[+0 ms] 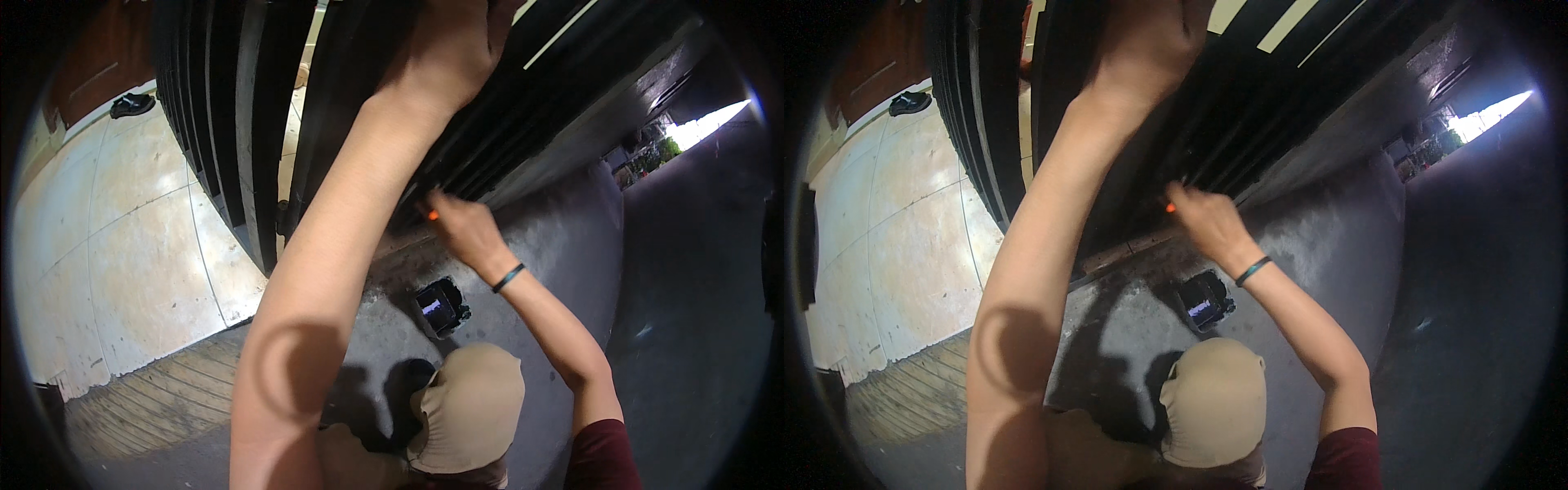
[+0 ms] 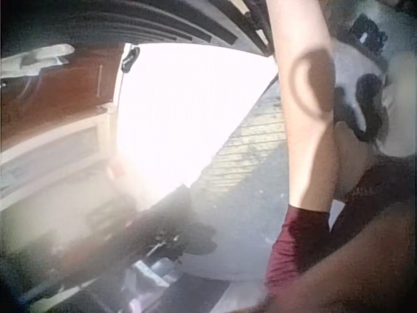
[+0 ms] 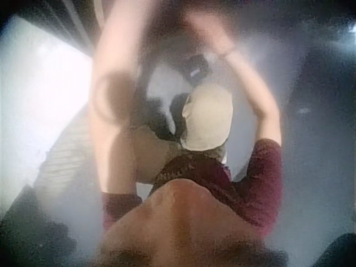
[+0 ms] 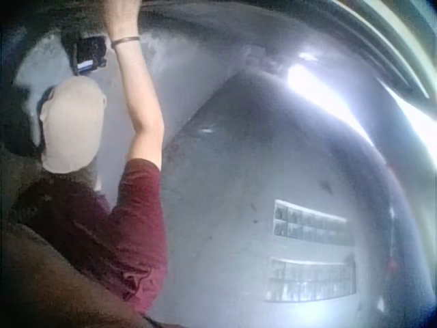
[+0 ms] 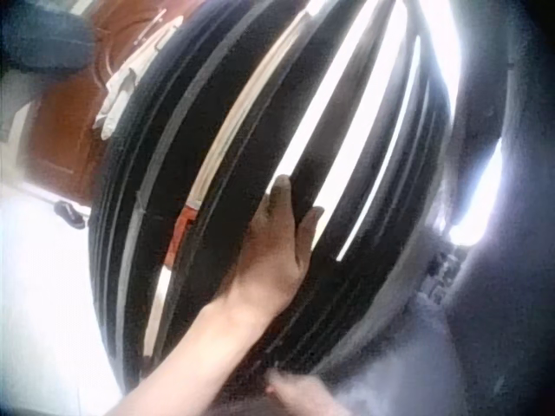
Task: The person paints a black metal gate using a brush and a small container of black paint.
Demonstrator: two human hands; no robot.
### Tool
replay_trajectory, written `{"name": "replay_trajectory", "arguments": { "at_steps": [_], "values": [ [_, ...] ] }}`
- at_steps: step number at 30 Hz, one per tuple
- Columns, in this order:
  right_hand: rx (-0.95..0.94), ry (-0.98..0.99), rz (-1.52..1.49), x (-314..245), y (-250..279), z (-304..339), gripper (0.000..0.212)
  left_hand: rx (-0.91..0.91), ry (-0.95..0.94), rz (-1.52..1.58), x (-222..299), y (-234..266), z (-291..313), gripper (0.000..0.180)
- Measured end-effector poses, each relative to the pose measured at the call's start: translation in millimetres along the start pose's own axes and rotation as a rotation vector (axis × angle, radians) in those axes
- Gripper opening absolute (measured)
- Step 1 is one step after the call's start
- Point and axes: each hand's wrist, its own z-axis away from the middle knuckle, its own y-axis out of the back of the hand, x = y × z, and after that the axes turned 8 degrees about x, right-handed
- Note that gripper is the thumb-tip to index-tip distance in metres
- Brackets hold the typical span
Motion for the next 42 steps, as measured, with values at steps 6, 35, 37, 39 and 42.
{"name": "replay_trajectory", "arguments": {
  "at_steps": [6, 35, 37, 39, 42],
  "values": [
    [-0.046, 0.101, 0.288, -19, 17, -5, 0.02, 0.059, -0.089, -0.043, -4, -5, -2, 0.056],
    [-0.207, -0.047, 0.087, -53, -73, 53, 0.028, -0.084, 0.046, 0.185, -7, -7, 2, 0.058],
    [-0.18, -0.25, -0.109, -49, -83, 53, 0.031, -0.091, 0.066, 0.163, -5, -4, 3, 0.057],
    [-0.163, -0.438, -0.174, -40, -78, 47, 0.035, -0.076, 0.061, 0.175, -4, -2, 3, 0.056],
    [0.188, -0.471, -0.19, -24, -54, 35, 0.022, -0.126, 0.12, 0.213, -4, -2, 2, 0.055]
  ]
}}
